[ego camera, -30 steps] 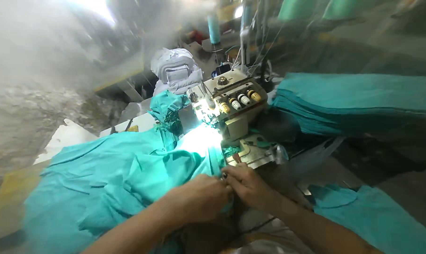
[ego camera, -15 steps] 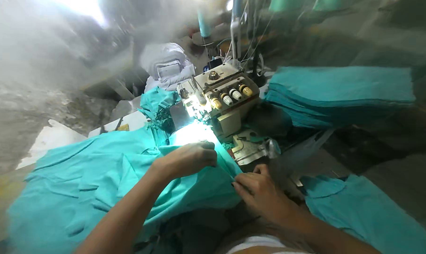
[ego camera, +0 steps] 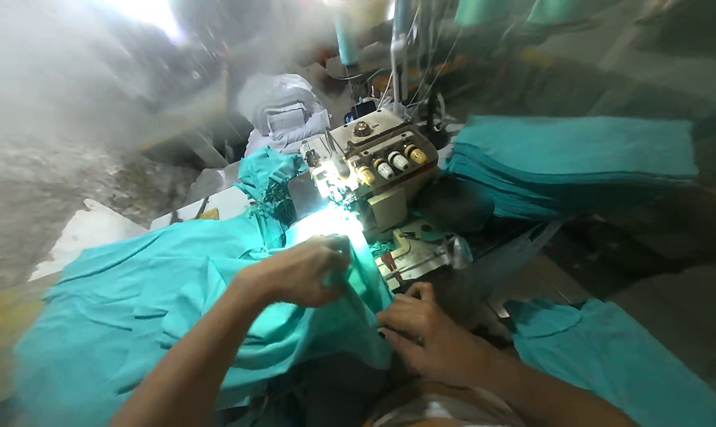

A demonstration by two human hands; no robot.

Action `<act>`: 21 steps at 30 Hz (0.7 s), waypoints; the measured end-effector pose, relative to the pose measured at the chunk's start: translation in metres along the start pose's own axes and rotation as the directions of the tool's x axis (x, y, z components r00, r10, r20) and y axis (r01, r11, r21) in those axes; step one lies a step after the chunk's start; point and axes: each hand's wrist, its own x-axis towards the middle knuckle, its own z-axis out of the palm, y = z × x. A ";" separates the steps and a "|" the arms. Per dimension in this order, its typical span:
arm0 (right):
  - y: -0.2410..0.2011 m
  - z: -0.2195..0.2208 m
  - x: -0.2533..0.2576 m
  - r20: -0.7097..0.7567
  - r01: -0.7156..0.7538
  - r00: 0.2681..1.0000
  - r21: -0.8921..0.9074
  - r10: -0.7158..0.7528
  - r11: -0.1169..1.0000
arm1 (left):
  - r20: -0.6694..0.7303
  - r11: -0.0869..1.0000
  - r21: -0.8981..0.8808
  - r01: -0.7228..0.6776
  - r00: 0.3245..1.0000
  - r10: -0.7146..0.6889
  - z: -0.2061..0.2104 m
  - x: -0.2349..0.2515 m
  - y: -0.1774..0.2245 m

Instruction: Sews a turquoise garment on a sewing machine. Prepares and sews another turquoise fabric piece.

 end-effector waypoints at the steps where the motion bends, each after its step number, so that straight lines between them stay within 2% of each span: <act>1: 0.007 0.000 0.003 0.038 0.007 0.999 0.055 -0.010 0.998 | -0.029 0.999 -0.019 0.037 0.999 -0.037 -0.010 -0.009 -0.005; 4: 0.040 0.004 0.011 0.090 0.004 0.996 0.092 -0.013 0.996 | -0.123 0.987 0.043 0.153 0.982 -0.147 -0.023 -0.026 -0.032; 7: 0.064 0.012 0.001 0.081 0.032 0.996 -0.032 -0.029 0.999 | -0.203 0.971 0.176 0.163 0.971 -0.126 0.003 -0.021 -0.049; 9: 0.059 0.016 -0.015 0.034 0.067 0.997 -0.109 -0.064 0.992 | -0.086 0.941 0.205 0.269 0.963 -0.257 0.018 -0.013 -0.038; 11: 0.054 0.019 -0.025 0.007 0.044 0.999 -0.118 -0.043 0.992 | 0.038 0.877 0.230 0.422 0.896 -0.442 0.020 -0.005 -0.030; 12: 0.055 0.021 -0.026 0.000 0.025 1.000 -0.103 -0.025 0.994 | 0.044 0.858 0.236 0.457 0.877 -0.479 0.021 -0.003 -0.033; 14: 0.062 0.027 -0.021 -0.004 -0.027 1.000 -0.035 0.027 0.999 | -0.007 0.858 0.223 0.463 0.881 -0.473 0.022 -0.002 -0.049; 17: 0.069 0.032 -0.003 -0.032 -0.106 0.993 0.097 0.109 0.990 | -0.004 0.856 0.224 0.466 0.879 -0.477 0.012 0.001 -0.083; 21: 0.074 0.032 0.033 -0.033 -0.145 0.987 0.204 0.155 0.968 | 0.039 0.818 0.280 0.503 0.845 -0.533 -0.027 0.004 -0.097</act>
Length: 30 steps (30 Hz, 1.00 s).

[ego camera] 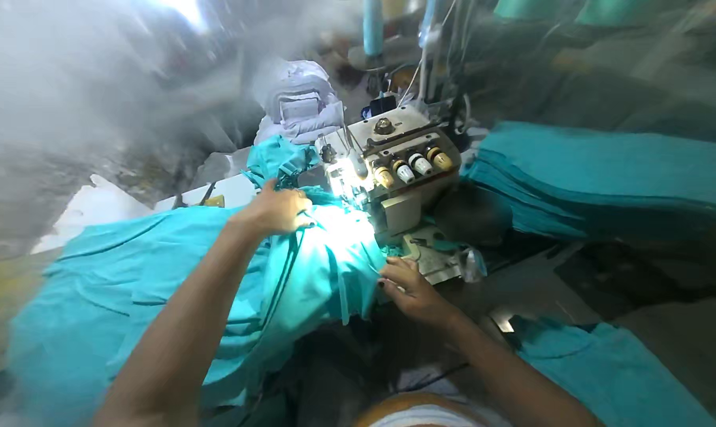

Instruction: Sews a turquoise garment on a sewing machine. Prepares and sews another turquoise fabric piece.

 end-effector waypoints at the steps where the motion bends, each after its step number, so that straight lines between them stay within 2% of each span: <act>1: 0.003 0.001 0.008 0.000 0.003 1.000 0.028 -0.003 1.000 | -0.043 1.000 0.004 -0.023 0.999 0.023 -0.014 -0.005 0.001; 3: 0.010 0.002 0.021 -0.008 0.016 1.000 0.096 -0.016 0.995 | -0.221 0.969 -0.117 -0.220 0.956 0.190 -0.040 -0.023 0.005; 4: 0.012 0.002 0.026 -0.009 0.022 1.000 0.124 -0.021 0.992 | -0.287 0.918 -0.220 -0.329 0.922 0.261 -0.051 -0.034 0.012; 6: 0.015 0.001 0.031 -0.015 0.027 1.000 0.168 -0.025 0.985 | -0.339 0.823 -0.317 -0.471 0.867 0.365 -0.059 -0.047 0.028; 7: 0.015 0.001 0.031 -0.019 0.026 1.000 0.177 -0.023 0.984 | -0.321 0.851 -0.259 -0.457 0.872 0.370 -0.059 -0.049 0.034; 9: 0.014 0.002 0.031 -0.024 0.021 1.000 0.169 -0.018 0.985 | -0.248 0.969 -0.012 -0.248 0.939 0.237 -0.055 -0.047 0.044; 10: 0.014 0.002 0.030 -0.025 0.017 1.000 0.159 -0.013 0.987 | -0.239 0.983 0.049 -0.179 0.953 0.185 -0.048 -0.044 0.047; 11: 0.013 0.001 0.030 -0.024 0.015 1.000 0.148 -0.011 0.989 | -0.277 0.973 0.079 -0.218 0.933 0.232 -0.038 -0.041 0.050; 12: 0.012 0.001 0.030 -0.026 0.017 1.000 0.140 -0.014 0.990 | -0.327 0.943 0.084 -0.322 0.885 0.331 -0.030 -0.039 0.054; 13: 0.012 0.001 0.029 -0.031 0.024 0.999 0.135 -0.020 0.991 | -0.351 0.903 0.060 -0.425 0.838 0.418 -0.024 -0.036 0.060; 14: 0.013 0.002 0.028 -0.032 0.033 0.999 0.128 -0.029 0.991 | -0.341 0.877 0.028 -0.480 0.820 0.460 -0.023 -0.035 0.063; 15: 0.012 0.002 0.026 -0.032 0.037 0.999 0.125 -0.033 0.991 | -0.323 0.879 0.023 -0.477 0.829 0.458 -0.024 -0.032 0.062; 18: 0.011 0.000 0.023 -0.033 0.035 0.999 0.120 -0.031 0.992 | -0.197 0.968 0.022 -0.251 0.948 0.250 -0.039 -0.022 0.043; 22: 0.007 0.001 0.023 -0.038 0.030 0.999 0.124 -0.026 0.992 | -0.258 0.970 -0.040 -0.242 0.940 0.224 -0.050 -0.015 0.024; 24: 0.006 0.001 0.023 -0.041 0.026 0.999 0.120 -0.021 0.992 | -0.272 0.945 -0.120 -0.305 0.925 0.264 -0.052 -0.013 0.027; 25: 0.005 0.001 0.023 -0.038 0.019 0.999 0.121 -0.014 0.992 | -0.253 0.926 -0.203 -0.318 0.931 0.264 -0.054 -0.013 0.030; 27: 0.005 0.000 0.023 -0.039 0.008 0.999 0.131 -0.003 0.991 | -0.151 0.909 -0.328 -0.258 0.964 0.219 -0.060 -0.015 0.034; 29: 0.004 0.001 0.023 -0.045 0.007 0.999 0.137 0.000 0.991 | -0.131 0.938 -0.283 -0.198 0.977 0.167 -0.060 -0.012 0.032; 30: 0.003 0.001 0.023 -0.047 0.009 0.999 0.138 -0.003 0.990 | -0.141 0.939 -0.270 -0.214 0.973 0.182 -0.057 -0.011 0.031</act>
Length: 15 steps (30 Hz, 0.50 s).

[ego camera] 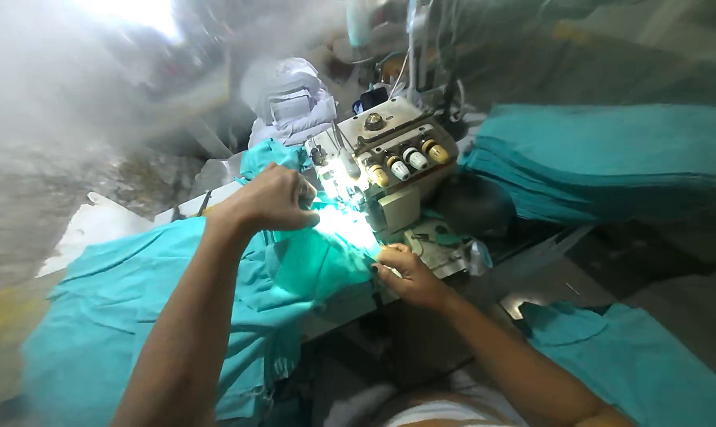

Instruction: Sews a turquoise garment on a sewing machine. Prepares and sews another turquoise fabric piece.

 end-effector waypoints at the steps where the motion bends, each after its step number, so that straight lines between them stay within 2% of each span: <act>1: 0.000 -0.001 0.001 -0.004 0.002 1.000 -0.001 -0.002 1.000 | -0.017 0.998 -0.005 -0.061 0.998 0.060 0.004 0.000 -0.002; 3: -0.001 -0.001 0.001 -0.014 -0.003 1.000 -0.001 0.003 1.000 | -0.049 0.986 -0.042 -0.164 0.986 0.162 0.012 0.001 -0.004; 7: -0.001 -0.001 0.001 -0.015 -0.015 1.000 -0.016 0.015 1.000 | -0.143 0.973 0.000 -0.232 0.963 0.229 0.021 0.001 -0.010; 9: 0.000 0.000 0.002 -0.028 -0.008 1.000 -0.025 0.008 1.000 | -0.148 0.952 -0.074 -0.295 0.948 0.282 0.026 0.001 -0.008; 15: 0.001 0.001 0.007 -0.029 -0.009 1.000 -0.029 0.008 1.000 | -0.215 0.930 -0.133 -0.342 0.926 0.310 0.038 0.000 -0.008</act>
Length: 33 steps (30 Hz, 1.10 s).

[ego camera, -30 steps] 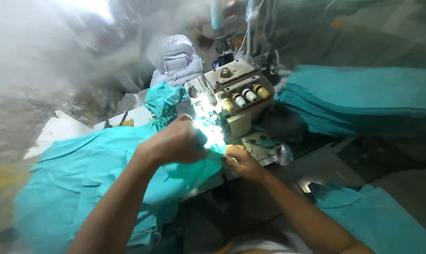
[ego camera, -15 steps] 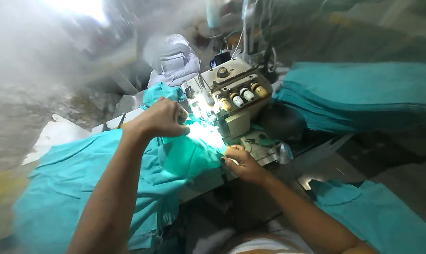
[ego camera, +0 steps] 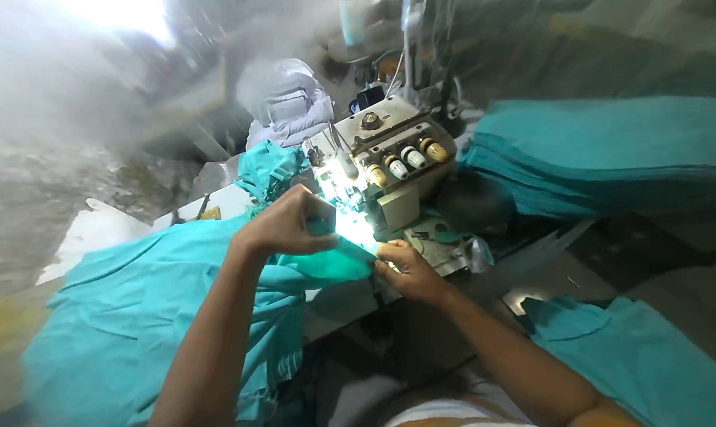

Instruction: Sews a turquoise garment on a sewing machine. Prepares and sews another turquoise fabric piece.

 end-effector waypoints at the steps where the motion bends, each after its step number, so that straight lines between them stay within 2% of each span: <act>1: 0.000 0.001 -0.001 0.001 0.001 1.000 0.005 -0.001 1.000 | -0.007 0.999 0.005 0.036 0.999 -0.036 0.003 -0.001 0.000; 4: -0.001 0.002 -0.003 0.005 -0.009 1.000 0.004 0.009 1.000 | -0.057 0.975 0.163 0.153 0.988 -0.145 0.015 -0.004 -0.001; 7: -0.004 0.001 -0.006 0.012 -0.010 1.000 -0.027 0.010 1.000 | -0.041 0.893 0.326 0.311 0.948 -0.315 0.036 -0.005 0.013; 9: -0.006 0.001 -0.006 0.004 0.011 1.000 -0.062 -0.011 0.998 | -0.003 0.807 0.417 0.419 0.888 -0.460 0.044 0.000 0.029; 11: -0.010 0.002 -0.009 -0.002 0.029 1.000 -0.111 -0.029 0.993 | 0.053 0.720 0.475 0.505 0.801 -0.597 0.047 0.006 0.043; 13: -0.013 0.004 -0.013 -0.022 0.046 0.998 -0.173 -0.051 0.984 | 0.063 0.674 0.498 0.546 0.752 -0.656 0.050 0.007 0.043; 15: -0.010 0.006 -0.018 -0.037 0.048 0.998 -0.202 -0.057 0.978 | 0.017 0.721 0.438 0.538 0.796 -0.604 0.050 0.001 0.038; 17: -0.004 0.007 -0.022 -0.061 0.060 0.995 -0.210 -0.074 0.976 | -0.063 0.848 0.313 0.429 0.900 -0.432 0.046 -0.011 0.029; 18: -0.002 0.007 -0.024 -0.080 0.076 0.992 -0.219 -0.096 0.973 | -0.082 0.890 0.266 0.371 0.928 -0.362 0.042 -0.016 0.027; 22: -0.001 0.006 -0.028 -0.083 0.104 0.989 -0.221 -0.125 0.970 | 0.046 0.879 0.283 0.383 0.910 -0.411 0.022 -0.023 0.026; 23: -0.002 0.004 -0.028 -0.061 0.095 0.992 -0.208 -0.109 0.974 | 0.064 0.905 0.265 0.331 0.931 -0.359 0.022 -0.027 0.023; 25: -0.007 0.002 -0.027 -0.026 0.086 0.995 -0.199 -0.093 0.976 | 0.065 0.981 0.180 0.078 0.994 -0.091 0.025 -0.030 0.021; 27: -0.013 0.003 -0.030 -0.022 0.113 0.992 -0.208 -0.120 0.972 | 0.090 0.995 0.092 -0.048 0.995 0.040 0.023 -0.031 0.032; 30: -0.020 0.001 -0.032 -0.050 0.166 0.982 -0.215 -0.181 0.962 | 0.004 0.995 0.072 -0.070 0.998 0.070 0.015 -0.032 0.037; 33: -0.020 -0.002 -0.026 -0.125 0.105 0.984 -0.156 -0.125 0.982 | -0.222 0.998 0.063 0.013 0.975 0.001 0.014 -0.026 0.022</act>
